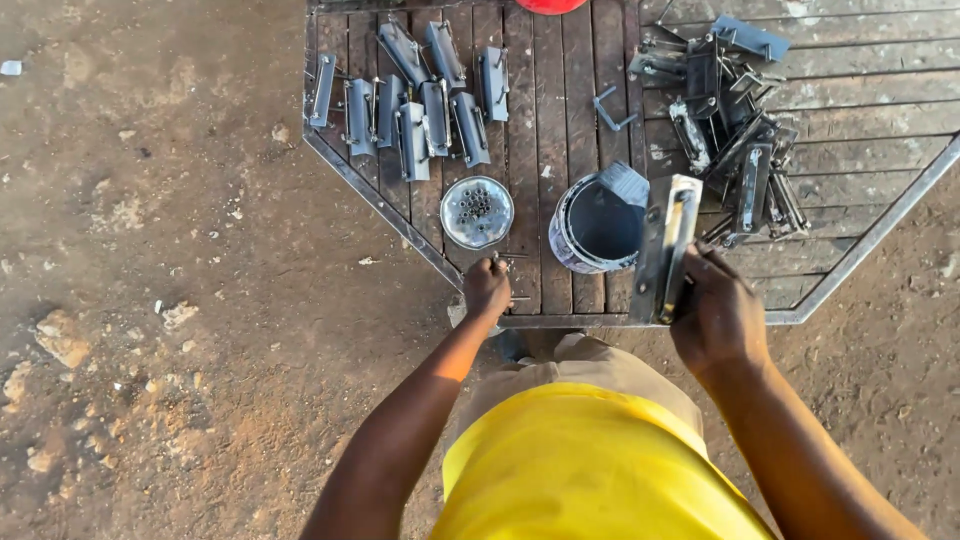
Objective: Painting small metal fabrication parts with a brush and black paint on a metal workbench.
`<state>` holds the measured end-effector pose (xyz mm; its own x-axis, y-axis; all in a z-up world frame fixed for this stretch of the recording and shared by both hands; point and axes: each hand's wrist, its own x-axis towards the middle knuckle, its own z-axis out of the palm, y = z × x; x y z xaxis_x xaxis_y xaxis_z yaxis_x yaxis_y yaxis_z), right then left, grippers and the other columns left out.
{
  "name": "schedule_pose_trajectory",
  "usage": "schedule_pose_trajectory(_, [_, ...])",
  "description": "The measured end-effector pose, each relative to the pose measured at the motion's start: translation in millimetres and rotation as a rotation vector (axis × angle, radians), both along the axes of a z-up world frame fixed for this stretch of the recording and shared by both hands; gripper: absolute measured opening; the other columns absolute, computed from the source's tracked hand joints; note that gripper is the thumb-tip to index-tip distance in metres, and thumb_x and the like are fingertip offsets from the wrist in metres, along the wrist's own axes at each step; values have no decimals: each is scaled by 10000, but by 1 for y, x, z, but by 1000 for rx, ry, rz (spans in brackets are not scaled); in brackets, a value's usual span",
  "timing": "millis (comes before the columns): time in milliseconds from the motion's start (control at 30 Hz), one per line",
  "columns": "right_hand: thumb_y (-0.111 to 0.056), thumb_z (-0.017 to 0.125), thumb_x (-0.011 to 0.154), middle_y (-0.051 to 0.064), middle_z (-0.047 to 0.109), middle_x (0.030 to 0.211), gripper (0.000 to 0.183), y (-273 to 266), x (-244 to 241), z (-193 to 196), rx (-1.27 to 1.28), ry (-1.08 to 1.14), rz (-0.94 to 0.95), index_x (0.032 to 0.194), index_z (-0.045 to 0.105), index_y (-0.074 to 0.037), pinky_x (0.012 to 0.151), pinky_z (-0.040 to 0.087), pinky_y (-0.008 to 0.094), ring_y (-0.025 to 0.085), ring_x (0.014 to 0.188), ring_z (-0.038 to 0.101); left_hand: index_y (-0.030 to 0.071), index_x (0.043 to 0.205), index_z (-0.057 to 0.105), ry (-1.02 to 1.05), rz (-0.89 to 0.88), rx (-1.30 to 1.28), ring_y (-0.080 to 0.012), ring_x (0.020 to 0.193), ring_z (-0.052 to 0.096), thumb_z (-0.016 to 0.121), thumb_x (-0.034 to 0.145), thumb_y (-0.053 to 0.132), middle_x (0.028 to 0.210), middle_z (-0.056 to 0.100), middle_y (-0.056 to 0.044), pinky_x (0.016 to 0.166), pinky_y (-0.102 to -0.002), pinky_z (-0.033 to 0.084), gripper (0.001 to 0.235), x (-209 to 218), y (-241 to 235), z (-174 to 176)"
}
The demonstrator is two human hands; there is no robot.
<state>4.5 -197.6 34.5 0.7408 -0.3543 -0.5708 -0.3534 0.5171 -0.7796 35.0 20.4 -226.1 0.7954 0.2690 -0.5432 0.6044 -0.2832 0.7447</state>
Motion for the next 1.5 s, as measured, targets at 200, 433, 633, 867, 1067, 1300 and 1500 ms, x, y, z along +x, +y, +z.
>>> schedule_pose_trajectory(200, [-147, 732, 941, 142, 656, 1016, 327, 23, -14, -10, -103, 109, 14, 1260, 711, -74, 907, 502, 464, 185, 1051, 649, 127, 1064, 603, -49, -101, 213, -450, 1123, 662, 680, 890, 674, 1120, 616, -192, 957, -540, 554, 579, 2, -8, -71])
schedule_pose_trajectory(433, [-102, 733, 966, 59, 647, 867, 157, 16, -24, -66, -197, -58, 193, 1101, 706, -26, 784, 531, 292, 135, 819, 619, 48, 839, 657, -740, 41, -106, -286, 707, 676, 715, 957, 156, 732, 620, -172, 594, -361, 536, 170, -32, -59, 152])
schedule_pose_trajectory(633, [-66, 762, 911, 132, 684, 774, 124, 40, -20, -68, -538, -26, 490, 1029, 778, -32, 761, 513, 378, 194, 789, 629, 89, 820, 667, -681, -72, 132, -334, 695, 719, 833, 855, 286, 734, 654, -102, 511, -389, 562, 261, -44, -61, 143])
schedule_pose_trajectory(867, [-197, 765, 893, 98, 778, 856, 210, 44, -11, -107, -808, 85, 789, 1098, 809, -215, 840, 558, 430, 290, 904, 754, 55, 800, 568, -756, -252, 402, -386, 593, 670, 680, 893, 156, 655, 563, -138, 460, -435, 521, 177, -56, -38, 137])
schedule_pose_trajectory(1067, [-276, 792, 884, 103, 740, 743, 173, 42, 3, -122, -1000, -88, 780, 1025, 789, -175, 758, 556, 450, 339, 828, 746, 121, 765, 570, -839, -200, 461, -337, 519, 652, 645, 859, 144, 595, 551, -65, 422, -397, 512, 123, -59, -34, 135])
schedule_pose_trajectory(1300, [-215, 695, 923, 166, 687, 855, 141, 47, -1, -115, -1175, -331, 884, 1022, 678, -116, 674, 547, 594, 495, 826, 695, -26, 1013, 553, -652, -558, 358, -404, 530, 668, 487, 964, 179, 612, 606, -193, 446, -490, 524, 221, -44, -23, 135])
schedule_pose_trajectory(1500, [-180, 562, 845, 280, 710, 933, 415, 43, 12, -109, -914, -119, 1086, 1253, 493, -144, 785, 462, 680, 542, 993, 665, 28, 960, 606, -805, -342, 105, -426, 613, 703, 514, 1054, 191, 640, 637, -221, 474, -418, 528, 209, -41, -39, 165])
